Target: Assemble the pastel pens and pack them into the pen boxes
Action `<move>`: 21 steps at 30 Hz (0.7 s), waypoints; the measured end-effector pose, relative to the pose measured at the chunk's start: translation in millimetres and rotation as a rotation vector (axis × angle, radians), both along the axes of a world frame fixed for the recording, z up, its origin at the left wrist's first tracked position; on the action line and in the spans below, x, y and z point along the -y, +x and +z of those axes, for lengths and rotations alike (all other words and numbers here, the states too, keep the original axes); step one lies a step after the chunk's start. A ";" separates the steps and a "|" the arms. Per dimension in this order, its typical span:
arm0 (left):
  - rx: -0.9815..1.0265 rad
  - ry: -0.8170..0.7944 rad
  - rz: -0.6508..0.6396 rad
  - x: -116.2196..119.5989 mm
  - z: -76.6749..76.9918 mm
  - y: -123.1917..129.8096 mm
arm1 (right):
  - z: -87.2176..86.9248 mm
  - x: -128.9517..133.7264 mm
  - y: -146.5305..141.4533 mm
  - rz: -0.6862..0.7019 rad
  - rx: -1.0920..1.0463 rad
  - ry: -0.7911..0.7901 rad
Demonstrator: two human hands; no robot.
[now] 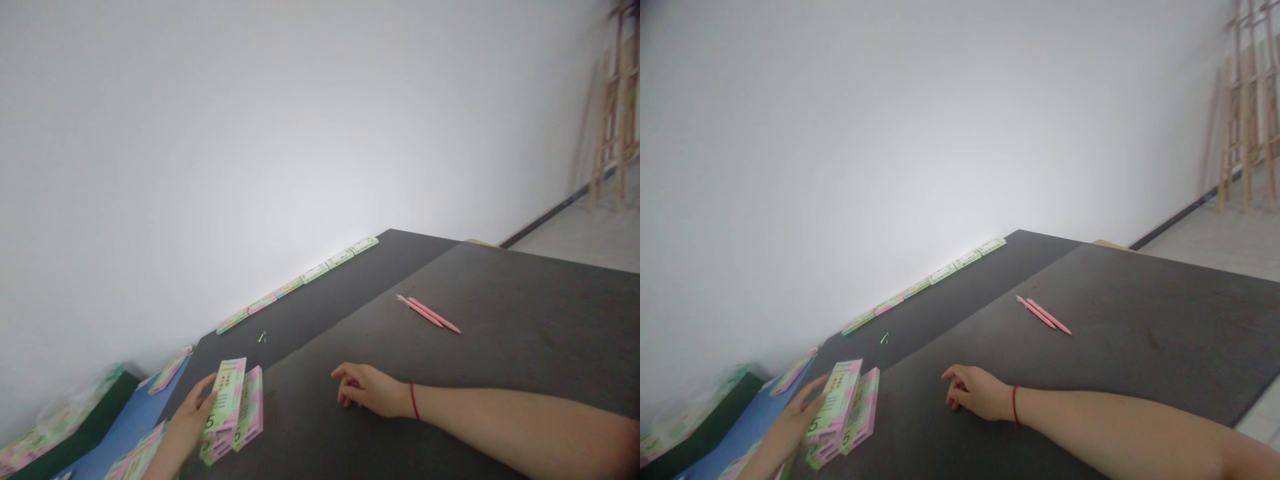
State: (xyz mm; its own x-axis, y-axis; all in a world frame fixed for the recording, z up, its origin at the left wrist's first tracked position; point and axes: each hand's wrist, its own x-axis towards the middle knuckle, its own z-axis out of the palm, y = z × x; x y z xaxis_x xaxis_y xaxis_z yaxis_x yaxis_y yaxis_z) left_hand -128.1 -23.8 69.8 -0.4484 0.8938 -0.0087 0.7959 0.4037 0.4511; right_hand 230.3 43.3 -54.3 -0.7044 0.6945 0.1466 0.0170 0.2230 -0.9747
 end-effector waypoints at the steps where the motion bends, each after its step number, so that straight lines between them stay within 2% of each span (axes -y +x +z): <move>1: -0.113 -0.057 -0.043 -4.6 -1.4 1.6 | 0.7 0.0 0.5 0.003 0.003 0.002; 3: -0.258 -0.135 -0.101 -14.2 -5.0 8.8 | 1.7 0.0 1.8 0.009 0.010 0.009; 7: -0.362 -0.219 -0.124 -27.6 -9.5 25.2 | 1.8 -0.4 3.6 0.021 0.012 0.000; 13: -0.529 -0.285 -0.117 -26.7 -10.1 33.0 | -1.4 -0.9 4.1 0.033 0.007 0.031; 17: -0.534 -0.271 -0.144 -28.2 -11.1 26.4 | -0.4 0.3 4.8 0.023 0.013 0.049; 21: -0.491 -0.256 -0.112 -30.6 -15.7 19.7 | 1.6 1.1 5.2 0.032 0.013 0.039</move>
